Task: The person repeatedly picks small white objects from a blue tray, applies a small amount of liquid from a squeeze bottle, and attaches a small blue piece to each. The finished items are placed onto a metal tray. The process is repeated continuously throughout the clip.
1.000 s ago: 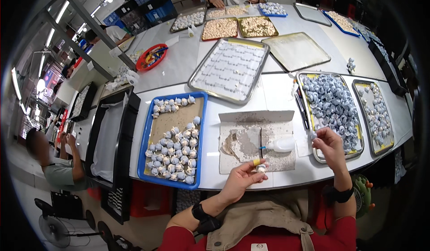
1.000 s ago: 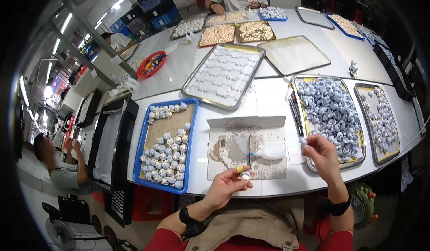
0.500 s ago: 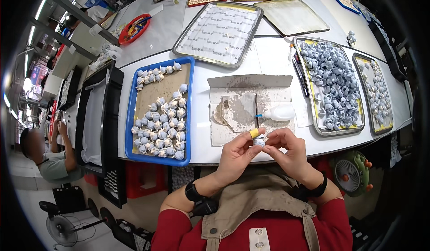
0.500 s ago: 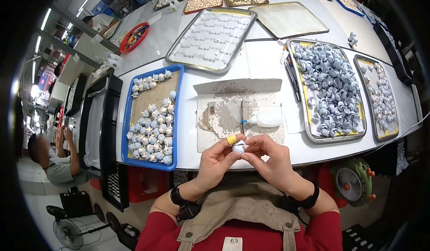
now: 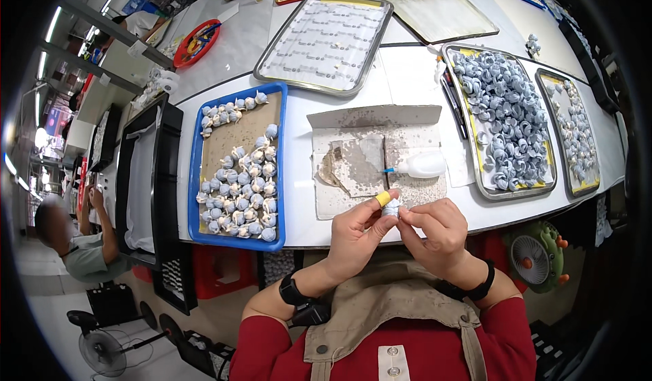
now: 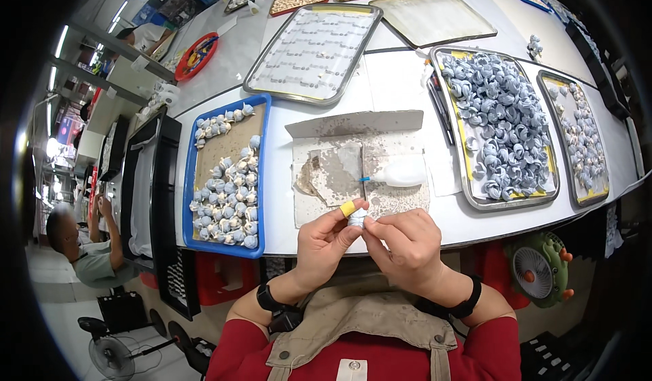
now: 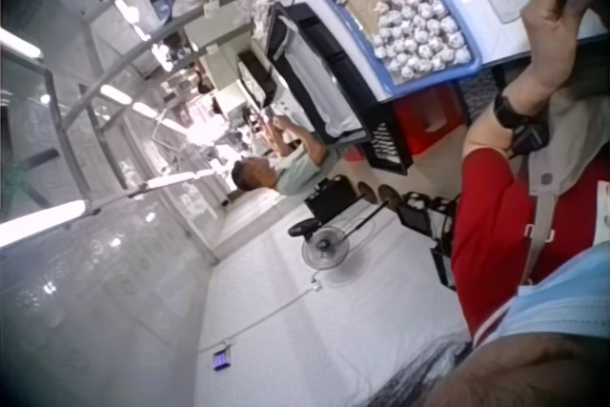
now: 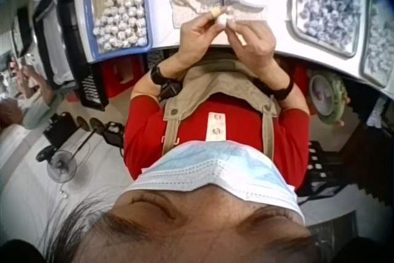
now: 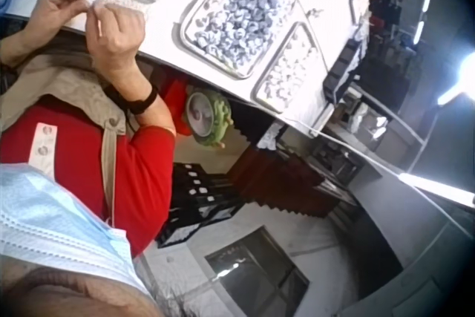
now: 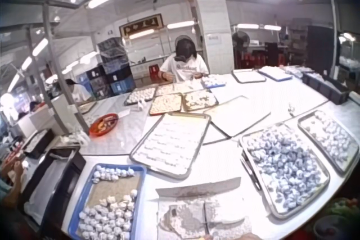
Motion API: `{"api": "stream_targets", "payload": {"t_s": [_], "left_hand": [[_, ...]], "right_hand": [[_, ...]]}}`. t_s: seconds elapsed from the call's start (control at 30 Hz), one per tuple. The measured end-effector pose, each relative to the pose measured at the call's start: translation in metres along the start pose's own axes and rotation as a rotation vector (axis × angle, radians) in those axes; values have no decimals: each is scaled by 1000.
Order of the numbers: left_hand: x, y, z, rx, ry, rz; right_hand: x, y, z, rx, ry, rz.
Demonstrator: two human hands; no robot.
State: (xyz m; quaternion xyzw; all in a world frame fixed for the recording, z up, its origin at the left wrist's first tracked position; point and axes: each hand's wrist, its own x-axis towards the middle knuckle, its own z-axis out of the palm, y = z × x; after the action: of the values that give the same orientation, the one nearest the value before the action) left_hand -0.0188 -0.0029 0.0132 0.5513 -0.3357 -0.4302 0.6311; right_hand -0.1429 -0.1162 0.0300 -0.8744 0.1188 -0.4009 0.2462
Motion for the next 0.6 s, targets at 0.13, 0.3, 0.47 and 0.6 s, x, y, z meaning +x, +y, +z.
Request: {"api": "stream_targets", "payload": {"t_s": [0.13, 0.3, 0.47, 0.6], "left_hand": [[-2, 7, -2, 26, -4, 46], [-3, 21, -3, 71, -64, 83], [2, 22, 3, -89, -83, 180], [0, 22, 1, -200, -151, 102]], "right_hand": [[10, -3, -9, 28, -45, -24], [16, 9, -19, 54, -91, -162], [20, 21, -25, 345, -125, -16], [21, 18, -16, 915, -287, 370]]}}
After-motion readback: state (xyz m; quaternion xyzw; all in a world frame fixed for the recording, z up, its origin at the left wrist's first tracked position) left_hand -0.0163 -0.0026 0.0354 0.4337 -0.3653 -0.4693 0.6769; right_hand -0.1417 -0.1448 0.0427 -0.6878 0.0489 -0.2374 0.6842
